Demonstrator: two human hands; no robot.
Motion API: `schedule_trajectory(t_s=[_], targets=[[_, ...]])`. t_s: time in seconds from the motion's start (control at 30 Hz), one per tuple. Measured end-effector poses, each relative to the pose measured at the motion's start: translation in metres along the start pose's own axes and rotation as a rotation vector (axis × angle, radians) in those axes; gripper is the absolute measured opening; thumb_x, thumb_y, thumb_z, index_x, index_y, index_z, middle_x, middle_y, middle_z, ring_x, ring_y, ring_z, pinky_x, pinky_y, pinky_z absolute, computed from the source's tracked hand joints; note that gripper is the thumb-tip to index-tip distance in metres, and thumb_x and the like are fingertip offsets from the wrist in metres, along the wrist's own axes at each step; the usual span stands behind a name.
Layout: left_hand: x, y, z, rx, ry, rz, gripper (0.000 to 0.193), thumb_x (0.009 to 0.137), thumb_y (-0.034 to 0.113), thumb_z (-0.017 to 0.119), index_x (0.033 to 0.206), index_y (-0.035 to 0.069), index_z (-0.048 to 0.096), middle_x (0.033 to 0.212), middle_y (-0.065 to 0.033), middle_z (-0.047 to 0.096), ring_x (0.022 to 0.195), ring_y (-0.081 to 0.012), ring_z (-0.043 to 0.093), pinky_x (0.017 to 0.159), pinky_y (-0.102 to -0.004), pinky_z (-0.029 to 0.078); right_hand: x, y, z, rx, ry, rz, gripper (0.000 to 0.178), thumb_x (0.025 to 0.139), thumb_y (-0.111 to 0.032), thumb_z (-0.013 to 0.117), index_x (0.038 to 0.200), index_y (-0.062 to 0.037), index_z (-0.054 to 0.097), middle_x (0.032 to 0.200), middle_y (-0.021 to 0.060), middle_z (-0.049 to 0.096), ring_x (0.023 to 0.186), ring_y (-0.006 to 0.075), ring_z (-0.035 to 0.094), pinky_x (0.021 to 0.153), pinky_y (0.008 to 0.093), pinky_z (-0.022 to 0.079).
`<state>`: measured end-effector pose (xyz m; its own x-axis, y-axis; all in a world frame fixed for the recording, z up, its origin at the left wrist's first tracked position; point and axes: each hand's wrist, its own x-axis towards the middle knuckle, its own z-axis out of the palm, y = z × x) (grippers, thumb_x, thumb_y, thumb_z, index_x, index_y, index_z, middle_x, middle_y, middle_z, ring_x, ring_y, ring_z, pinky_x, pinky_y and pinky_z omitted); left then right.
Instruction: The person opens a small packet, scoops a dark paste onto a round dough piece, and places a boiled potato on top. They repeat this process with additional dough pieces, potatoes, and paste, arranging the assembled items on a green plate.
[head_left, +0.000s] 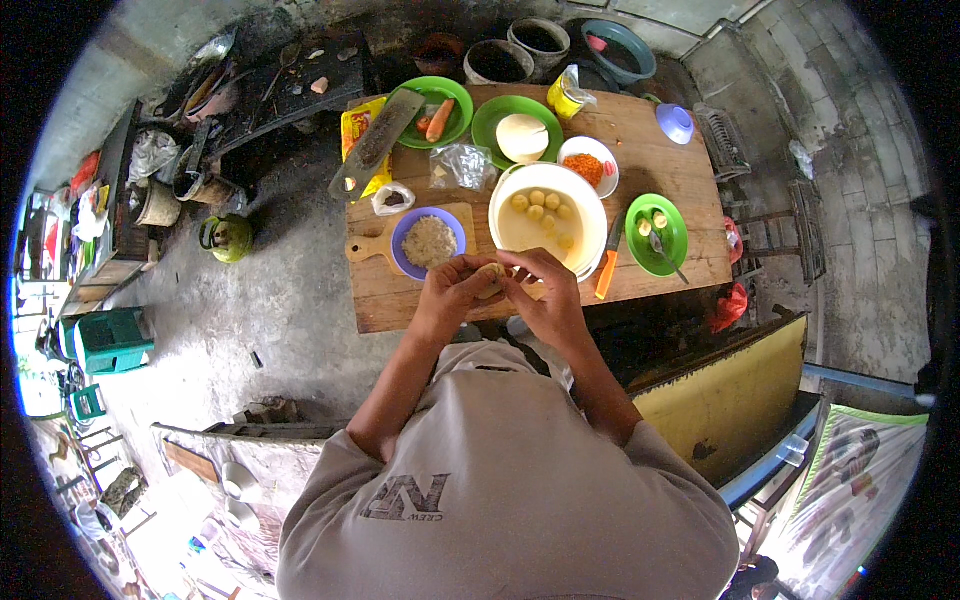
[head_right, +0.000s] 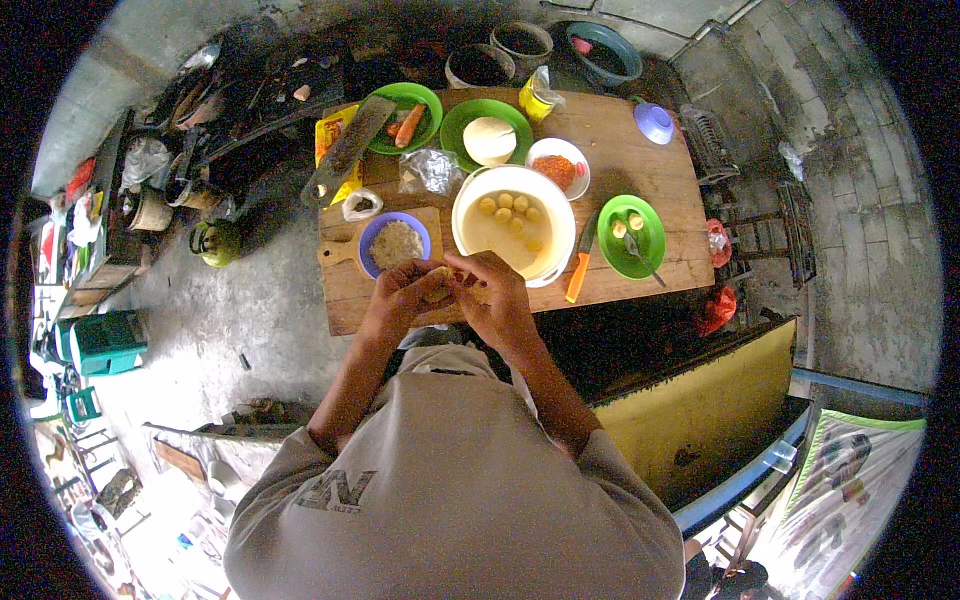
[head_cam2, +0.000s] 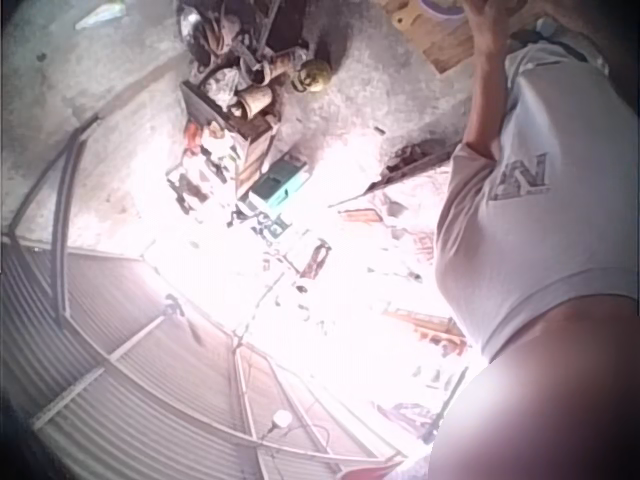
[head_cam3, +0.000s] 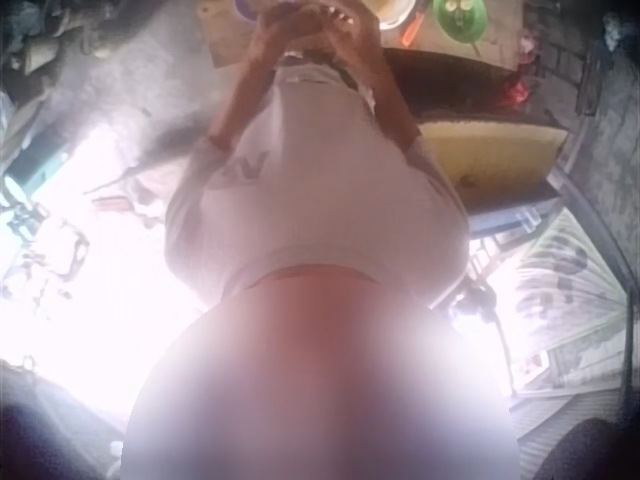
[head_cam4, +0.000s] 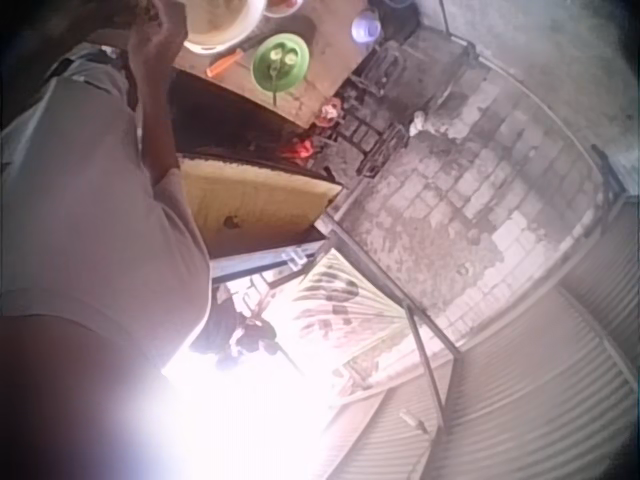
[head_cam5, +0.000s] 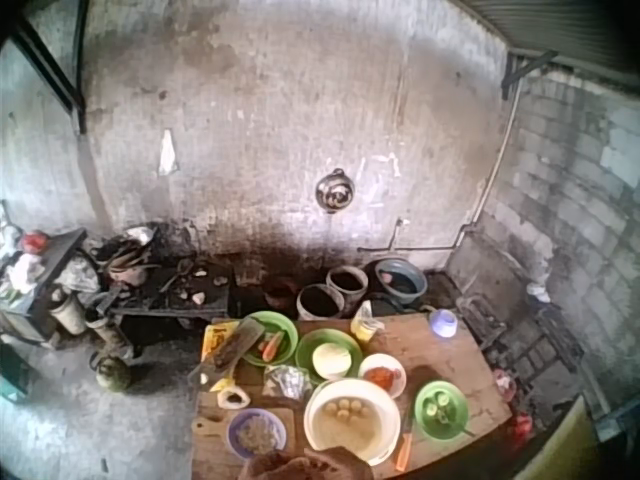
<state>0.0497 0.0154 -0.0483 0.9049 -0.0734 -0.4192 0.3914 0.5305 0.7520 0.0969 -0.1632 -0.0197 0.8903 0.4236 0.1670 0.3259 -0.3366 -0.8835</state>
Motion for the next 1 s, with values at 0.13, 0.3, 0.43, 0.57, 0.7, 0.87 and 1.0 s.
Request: schedule_trajectory(t_s=[0.13, 0.3, 0.43, 0.57, 0.7, 0.87, 1.0], targets=[[0.002, 0.005, -0.005, 0.005, -0.055, -0.025, 0.027, 0.106, 0.015, 0.063, 0.123, -0.006, 0.065, 0.118, -0.0123, 0.072, 0.107, -0.0204, 0.071, 0.096, -0.0359, 0.062, 0.004, 0.002, -0.004, -0.019, -0.097, 0.016, 0.022, 0.091, -0.007, 0.075, 0.113, -0.0050, 0.077, 0.103, 0.0142, 0.074, 0.094, 0.0293, 0.072, 0.085, 0.0383, 0.057], [0.004, 0.004, -0.013, -0.007, -0.086, -0.036, 0.028, 0.106, 0.016, 0.062, 0.126, -0.003, 0.066, 0.119, -0.0095, 0.072, 0.110, -0.0189, 0.070, 0.098, -0.0368, 0.061, 0.006, 0.003, -0.002, -0.077, -0.054, -0.091, 0.026, 0.083, -0.003, 0.077, 0.110, -0.0034, 0.076, 0.102, 0.0129, 0.072, 0.096, 0.0323, 0.070, 0.085, 0.0406, 0.057], [0.007, -0.002, -0.013, -0.014, -0.031, -0.045, 0.028, 0.107, 0.017, 0.062, 0.126, -0.003, 0.067, 0.118, -0.0094, 0.072, 0.108, -0.0179, 0.071, 0.098, -0.0363, 0.060, 0.003, -0.002, 0.007, -0.260, 0.008, -0.222, 0.031, 0.077, 0.001, 0.076, 0.108, -0.0031, 0.076, 0.104, 0.0128, 0.069, 0.095, 0.0346, 0.065, 0.086, 0.0438, 0.054], [0.008, -0.003, -0.014, -0.062, -0.011, -0.009, 0.029, 0.107, 0.018, 0.062, 0.127, -0.003, 0.066, 0.117, -0.0094, 0.072, 0.107, -0.0175, 0.071, 0.097, -0.0351, 0.060, -0.005, -0.009, 0.016, -0.364, 0.024, -0.305, 0.043, 0.079, 0.003, 0.072, 0.121, -0.0043, 0.070, 0.107, 0.0144, 0.067, 0.096, 0.0365, 0.062, 0.087, 0.0459, 0.052], [0.007, -0.001, -0.013, -0.036, 0.011, 0.018, 0.030, 0.108, 0.017, 0.060, 0.128, -0.003, 0.064, 0.117, -0.0097, 0.072, 0.107, -0.0177, 0.071, 0.095, -0.0345, 0.060, -0.007, -0.016, 0.020, -0.335, 0.034, -0.306, 0.054, 0.081, 0.003, 0.067, 0.134, -0.0019, 0.060, 0.109, 0.0171, 0.066, 0.097, 0.0377, 0.062, 0.088, 0.0481, 0.051], [0.008, 0.007, -0.008, -0.061, 0.053, 0.056, 0.031, 0.108, 0.017, 0.059, 0.130, -0.004, 0.063, 0.117, -0.0113, 0.073, 0.107, -0.0192, 0.071, 0.096, -0.0359, 0.060, -0.014, -0.028, 0.022, -0.289, 0.043, -0.228, 0.051, 0.085, 0.003, 0.067, 0.136, 0.0002, 0.060, 0.118, 0.0187, 0.068, 0.103, 0.0343, 0.065, 0.094, 0.0442, 0.052], [0.005, 0.014, -0.005, -0.125, 0.034, 0.066, 0.033, 0.108, 0.019, 0.059, 0.129, -0.005, 0.063, 0.118, -0.0137, 0.073, 0.106, -0.0204, 0.072, 0.095, -0.0363, 0.060, -0.017, -0.031, 0.024, -0.304, 0.041, -0.227, 0.053, 0.085, 0.000, 0.068, 0.137, 0.0005, 0.057, 0.119, 0.0190, 0.068, 0.106, 0.0349, 0.064, 0.097, 0.0457, 0.050]])
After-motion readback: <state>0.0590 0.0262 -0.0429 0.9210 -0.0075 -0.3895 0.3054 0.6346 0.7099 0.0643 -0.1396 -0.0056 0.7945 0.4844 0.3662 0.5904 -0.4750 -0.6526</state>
